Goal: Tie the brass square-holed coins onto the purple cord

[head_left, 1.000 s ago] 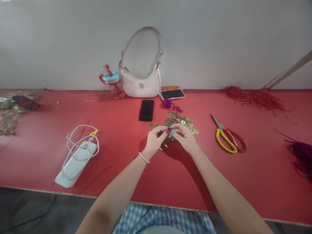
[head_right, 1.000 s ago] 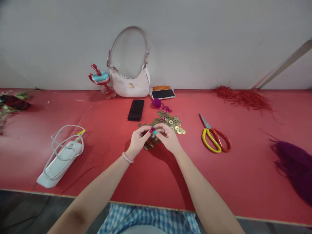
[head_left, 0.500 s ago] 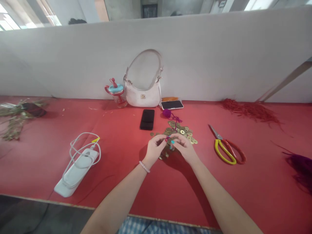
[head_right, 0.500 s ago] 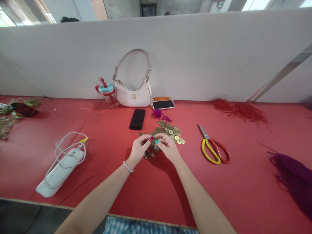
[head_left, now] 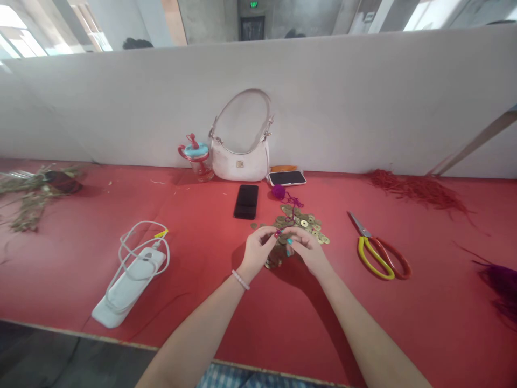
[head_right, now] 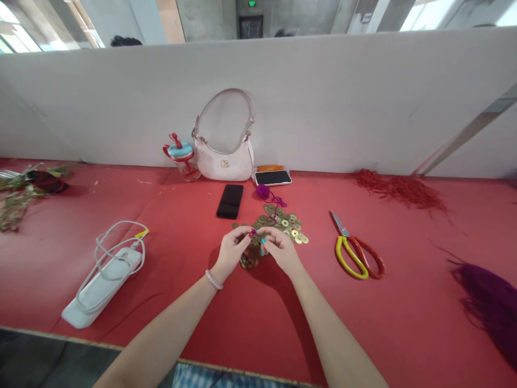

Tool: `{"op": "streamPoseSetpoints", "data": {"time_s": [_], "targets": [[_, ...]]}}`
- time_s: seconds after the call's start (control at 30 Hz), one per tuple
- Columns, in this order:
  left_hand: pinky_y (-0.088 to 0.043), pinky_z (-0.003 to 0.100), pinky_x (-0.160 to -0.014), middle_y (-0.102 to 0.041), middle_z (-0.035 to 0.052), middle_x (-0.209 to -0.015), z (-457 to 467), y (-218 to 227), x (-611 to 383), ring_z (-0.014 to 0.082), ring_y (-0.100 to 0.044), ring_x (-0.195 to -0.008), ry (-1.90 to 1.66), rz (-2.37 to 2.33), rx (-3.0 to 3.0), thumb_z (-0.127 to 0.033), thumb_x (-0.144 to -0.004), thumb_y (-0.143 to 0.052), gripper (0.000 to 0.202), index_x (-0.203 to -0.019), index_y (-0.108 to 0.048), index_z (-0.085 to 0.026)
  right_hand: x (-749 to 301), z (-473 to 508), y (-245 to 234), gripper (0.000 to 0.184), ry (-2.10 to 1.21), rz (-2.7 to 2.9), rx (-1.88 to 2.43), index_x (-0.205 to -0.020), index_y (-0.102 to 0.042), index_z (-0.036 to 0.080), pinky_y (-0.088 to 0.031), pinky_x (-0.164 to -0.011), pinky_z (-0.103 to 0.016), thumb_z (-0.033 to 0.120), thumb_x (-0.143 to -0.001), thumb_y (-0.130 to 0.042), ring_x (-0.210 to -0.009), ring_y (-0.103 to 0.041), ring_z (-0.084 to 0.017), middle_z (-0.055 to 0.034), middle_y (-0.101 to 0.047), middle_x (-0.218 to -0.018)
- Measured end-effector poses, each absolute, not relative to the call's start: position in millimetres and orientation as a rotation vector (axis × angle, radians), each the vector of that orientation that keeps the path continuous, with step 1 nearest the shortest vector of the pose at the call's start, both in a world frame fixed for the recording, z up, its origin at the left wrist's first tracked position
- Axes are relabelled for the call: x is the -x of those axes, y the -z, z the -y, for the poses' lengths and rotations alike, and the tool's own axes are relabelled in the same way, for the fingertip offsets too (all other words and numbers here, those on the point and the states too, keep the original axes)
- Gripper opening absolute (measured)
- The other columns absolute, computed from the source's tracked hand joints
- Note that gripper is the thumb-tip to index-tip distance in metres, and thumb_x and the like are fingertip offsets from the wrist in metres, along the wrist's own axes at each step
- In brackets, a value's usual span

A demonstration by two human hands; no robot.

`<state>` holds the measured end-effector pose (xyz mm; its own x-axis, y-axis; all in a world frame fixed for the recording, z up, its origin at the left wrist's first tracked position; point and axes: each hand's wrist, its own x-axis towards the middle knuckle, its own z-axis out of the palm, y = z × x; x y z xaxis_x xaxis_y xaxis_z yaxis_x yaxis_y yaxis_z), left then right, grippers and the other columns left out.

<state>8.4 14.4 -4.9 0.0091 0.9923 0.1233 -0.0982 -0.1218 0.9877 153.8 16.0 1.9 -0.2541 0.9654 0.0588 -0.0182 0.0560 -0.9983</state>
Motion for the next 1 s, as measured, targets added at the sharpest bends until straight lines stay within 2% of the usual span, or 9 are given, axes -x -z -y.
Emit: {"op": "streamPoseSetpoints", "data": {"time_s": [0.73,1.0], "targets": [[-0.047,0.026,-0.069,-0.065,0.0069,-0.085,-16.0,8.6,-8.0,0.0139,-0.059,-0.074,-1.349,-1.072,-1.217,-0.026,-0.074,-0.057,0.017,-0.082,-0.064,-0.013,-157.5,-16.7,-0.1,0.037,-1.323,1.491,1.047,-0.1,-0.058,0.015,-0.034,-0.045,-0.022,0.017,-0.065,-0.045,-0.04,-0.043,-0.009,0.006,-0.051,-0.044],[-0.047,0.024,-0.066,-0.065,0.0066,-0.086,-16.7,10.4,-7.8,0.013,-0.058,-0.072,-1.352,-1.077,-1.189,-0.027,-0.073,-0.057,0.018,-0.083,-0.064,-0.013,-158.2,-14.3,-5.0,0.046,-1.368,1.5,1.067,-0.106,-0.058,0.013,-0.028,-0.041,-0.021,0.015,-0.063,-0.041,-0.036,-0.037,-0.007,0.0075,-0.047,-0.04]]}}
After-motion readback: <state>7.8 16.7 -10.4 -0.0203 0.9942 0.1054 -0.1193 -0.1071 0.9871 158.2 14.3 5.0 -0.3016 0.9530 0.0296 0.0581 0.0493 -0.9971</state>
